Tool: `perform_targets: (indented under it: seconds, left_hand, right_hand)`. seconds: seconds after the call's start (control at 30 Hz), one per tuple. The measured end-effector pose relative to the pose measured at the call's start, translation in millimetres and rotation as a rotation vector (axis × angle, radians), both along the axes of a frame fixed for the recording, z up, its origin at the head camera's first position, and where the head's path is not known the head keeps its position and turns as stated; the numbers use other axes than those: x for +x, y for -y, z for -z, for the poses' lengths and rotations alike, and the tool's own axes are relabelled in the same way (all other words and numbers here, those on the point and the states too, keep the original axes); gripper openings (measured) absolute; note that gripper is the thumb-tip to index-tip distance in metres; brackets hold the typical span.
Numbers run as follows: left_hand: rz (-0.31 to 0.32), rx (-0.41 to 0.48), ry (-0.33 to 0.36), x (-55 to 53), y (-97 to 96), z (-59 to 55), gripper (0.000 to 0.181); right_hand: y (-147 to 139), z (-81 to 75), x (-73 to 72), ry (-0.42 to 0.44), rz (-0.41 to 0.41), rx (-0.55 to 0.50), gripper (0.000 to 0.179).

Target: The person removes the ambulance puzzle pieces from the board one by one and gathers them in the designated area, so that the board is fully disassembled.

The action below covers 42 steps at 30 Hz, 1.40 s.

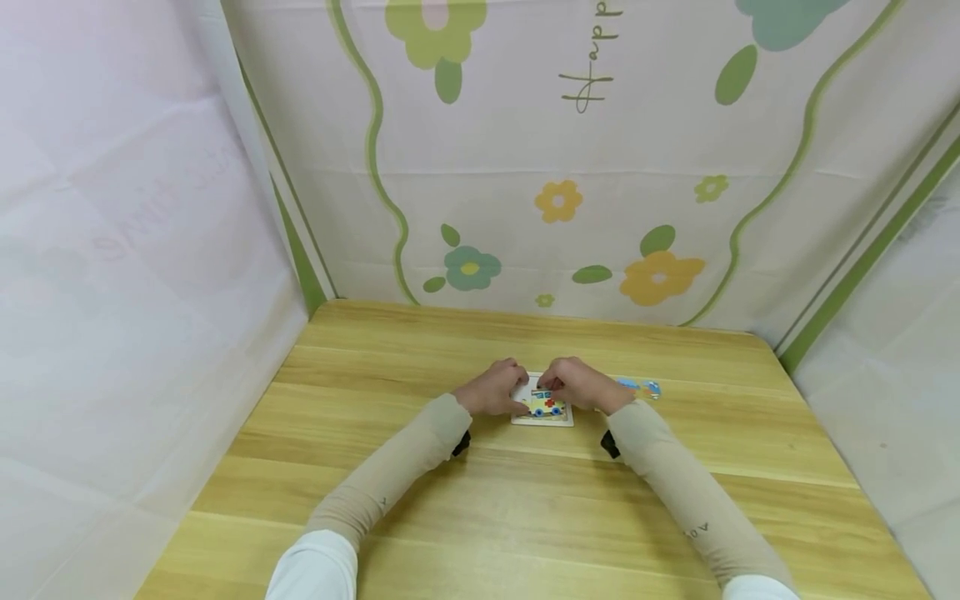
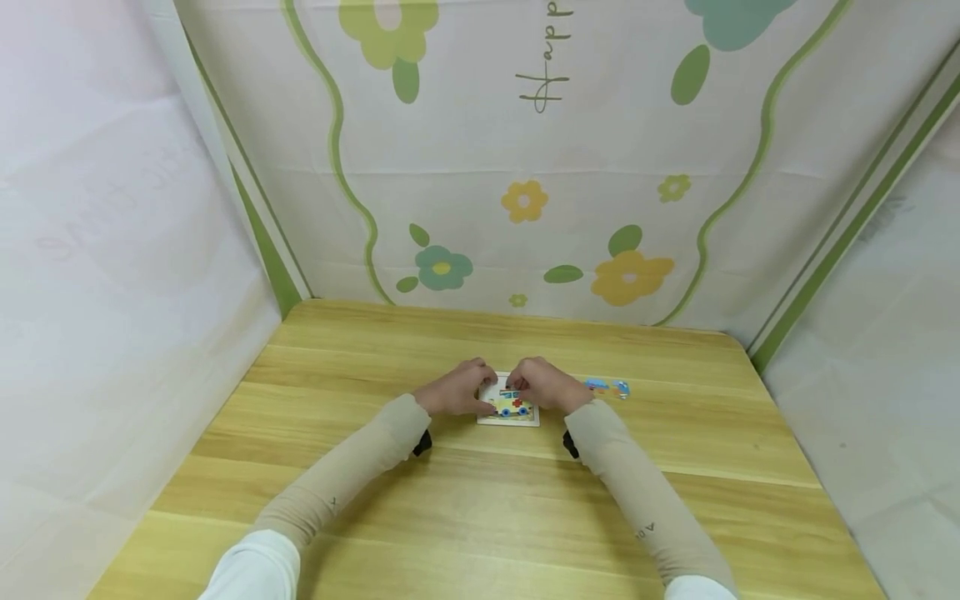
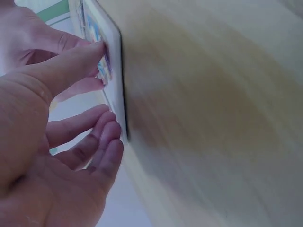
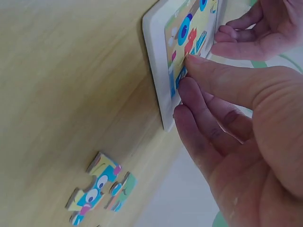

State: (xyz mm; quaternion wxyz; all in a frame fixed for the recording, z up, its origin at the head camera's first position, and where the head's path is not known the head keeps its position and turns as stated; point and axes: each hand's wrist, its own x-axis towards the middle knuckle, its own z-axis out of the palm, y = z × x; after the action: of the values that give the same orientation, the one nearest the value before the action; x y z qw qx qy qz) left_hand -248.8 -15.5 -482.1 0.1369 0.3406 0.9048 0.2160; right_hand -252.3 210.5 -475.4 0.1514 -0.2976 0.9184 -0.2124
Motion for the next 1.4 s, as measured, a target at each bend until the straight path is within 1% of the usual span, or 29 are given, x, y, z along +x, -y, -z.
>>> perform_targets:
  seconds: [0.13, 0.27, 0.37, 0.6, 0.73, 0.83, 0.97, 1.17, 1.4]
  left_hand:
    - [0.003, 0.008, -0.002, -1.0, -4.2, 4.6, 0.053]
    - [0.015, 0.029, 0.017, -2.5, -8.4, 7.7, 0.052]
    - [0.019, 0.029, 0.022, -4.2, -10.2, 9.2, 0.051]
    - [0.018, 0.037, 0.021, -7.8, -11.4, 12.1, 0.050]
    - [0.015, 0.033, 0.028, -7.1, -11.6, 13.0, 0.050]
    - [0.016, 0.019, 0.021, -6.7, -12.2, 13.0, 0.051]
    - [0.021, 0.021, 0.011, -7.2, -12.8, 13.4, 0.051]
    - [0.026, 0.035, 0.000, -8.6, -12.6, 14.5, 0.049]
    - [0.036, 0.039, -0.003, -8.5, -11.9, 14.6, 0.049]
  right_hand:
    - [1, 0.5, -1.0, 0.009, -0.012, -0.018, 0.027]
    - [1, 1.5, -2.3, 0.021, 0.000, -0.040, 0.030]
    - [1, 1.4, -4.2, 0.024, 0.012, -0.042, 0.032]
    - [3, 1.1, -7.1, 0.023, 0.048, -0.008, 0.031]
    - [4, 2.2, -7.1, 0.034, 0.062, -0.019, 0.031]
    - [3, 2.0, -6.7, 0.052, 0.065, -0.044, 0.030]
    - [0, -0.3, -5.6, 0.064, 0.076, -0.073, 0.025]
    - [1, -2.9, -5.5, 0.070, 0.115, -0.109, 0.008]
    - [3, -0.4, -4.4, 0.074, 0.141, -0.150, 0.006]
